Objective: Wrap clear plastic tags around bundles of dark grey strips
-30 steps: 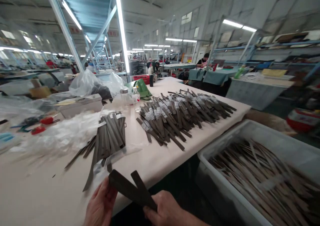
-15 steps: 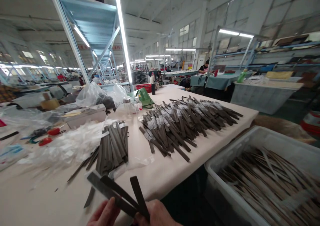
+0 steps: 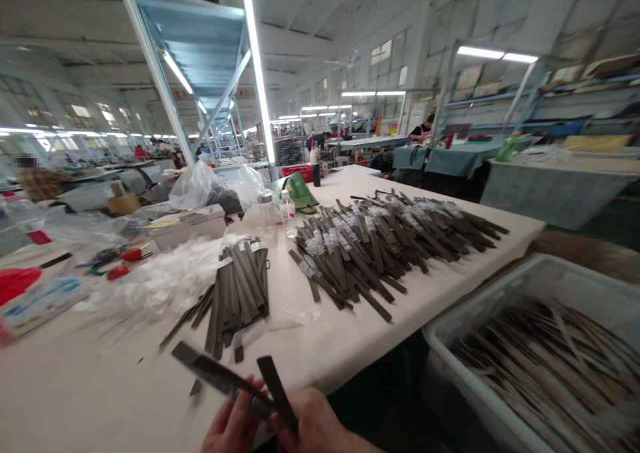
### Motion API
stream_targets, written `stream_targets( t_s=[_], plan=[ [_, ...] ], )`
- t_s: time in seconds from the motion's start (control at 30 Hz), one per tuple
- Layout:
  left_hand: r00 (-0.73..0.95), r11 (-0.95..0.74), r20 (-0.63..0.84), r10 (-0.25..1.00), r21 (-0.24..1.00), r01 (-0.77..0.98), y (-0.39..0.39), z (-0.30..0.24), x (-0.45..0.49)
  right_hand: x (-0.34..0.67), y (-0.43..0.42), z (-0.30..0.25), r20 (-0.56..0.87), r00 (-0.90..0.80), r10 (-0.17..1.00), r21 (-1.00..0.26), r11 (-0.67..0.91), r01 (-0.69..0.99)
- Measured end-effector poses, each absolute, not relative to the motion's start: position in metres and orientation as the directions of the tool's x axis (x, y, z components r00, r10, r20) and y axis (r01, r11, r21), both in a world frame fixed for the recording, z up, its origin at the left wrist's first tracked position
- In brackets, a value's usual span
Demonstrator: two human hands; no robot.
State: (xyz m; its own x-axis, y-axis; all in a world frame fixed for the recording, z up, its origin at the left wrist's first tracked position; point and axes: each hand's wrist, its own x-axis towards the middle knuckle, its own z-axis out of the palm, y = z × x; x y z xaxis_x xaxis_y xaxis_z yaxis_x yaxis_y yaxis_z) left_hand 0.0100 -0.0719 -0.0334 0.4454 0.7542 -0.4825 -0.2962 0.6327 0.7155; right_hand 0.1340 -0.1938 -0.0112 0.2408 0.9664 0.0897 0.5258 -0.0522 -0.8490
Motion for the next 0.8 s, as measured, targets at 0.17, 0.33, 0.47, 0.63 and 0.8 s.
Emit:
stream_targets(
  t_s=[0.17, 0.33, 0.47, 0.63, 0.8],
  plan=[
    [0.354, 0.443, -0.295, 0.887, 0.762, -0.473, -0.087, 0.012, 0.026, 0.133, -0.197, -0.003, 0.012, 0.277, 0.961, -0.896, -0.112, 0.429],
    [0.261, 0.34, -0.233, 0.937, 0.781, -0.524, -0.077, 0.025, 0.02, 0.141, -0.19, -0.013, -0.022, 0.25, 0.968, -0.881, -0.137, 0.453],
    [0.396, 0.408, -0.242, 0.886, 0.812, -0.417, -0.103, 0.009, 0.021, 0.142, -0.188, -0.013, -0.011, 0.221, 0.975, -0.879, -0.115, 0.462],
    [0.285, 0.336, -0.203, 0.937, 0.747, -0.573, -0.077, 0.025, 0.01, 0.14, -0.196, -0.02, -0.053, 0.201, 0.978, -0.91, -0.13, 0.394],
    [0.186, 0.459, -0.423, 0.887, 0.754, -0.47, -0.075, 0.013, 0.006, 0.127, -0.198, -0.046, -0.056, 0.22, 0.974, -0.902, -0.144, 0.408]
  ],
)
